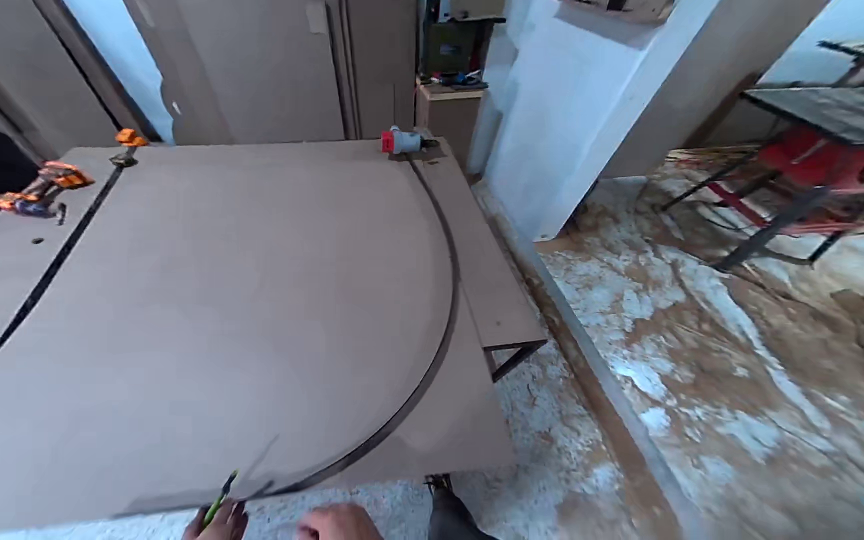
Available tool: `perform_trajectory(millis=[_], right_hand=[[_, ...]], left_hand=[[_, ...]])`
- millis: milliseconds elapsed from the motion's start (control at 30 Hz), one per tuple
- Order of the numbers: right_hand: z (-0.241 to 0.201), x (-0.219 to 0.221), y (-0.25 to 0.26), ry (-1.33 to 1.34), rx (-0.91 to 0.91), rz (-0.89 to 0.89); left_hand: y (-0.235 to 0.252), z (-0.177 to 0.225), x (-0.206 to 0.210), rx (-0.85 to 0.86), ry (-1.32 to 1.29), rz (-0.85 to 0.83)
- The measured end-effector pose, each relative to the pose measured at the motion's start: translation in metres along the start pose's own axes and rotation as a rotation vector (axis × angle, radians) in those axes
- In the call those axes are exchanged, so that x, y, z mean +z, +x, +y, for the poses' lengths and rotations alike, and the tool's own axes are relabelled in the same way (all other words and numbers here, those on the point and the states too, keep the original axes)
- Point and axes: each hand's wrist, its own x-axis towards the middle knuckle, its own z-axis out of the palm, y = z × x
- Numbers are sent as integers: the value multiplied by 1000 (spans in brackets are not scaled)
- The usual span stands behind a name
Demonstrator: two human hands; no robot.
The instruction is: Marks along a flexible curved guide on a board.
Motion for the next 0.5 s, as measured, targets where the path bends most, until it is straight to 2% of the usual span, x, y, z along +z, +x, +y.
perform_trajectory(millis=[67, 133, 200, 367, 500], right_hand=[[-14, 20, 33, 95, 220, -62], [-17, 42, 64, 317, 472, -165], [-20, 65, 82, 505, 611, -178], [-42, 106, 105, 1044, 678, 23], [-56, 118, 127, 1122, 739, 110]], left_hand=[[-8, 7, 3, -22, 11, 27], [-13, 14, 3, -51, 7, 55], [-8, 13, -1, -53, 31, 78], [-2, 11, -10, -25, 103, 89], [0, 12, -10, -48, 77, 63]])
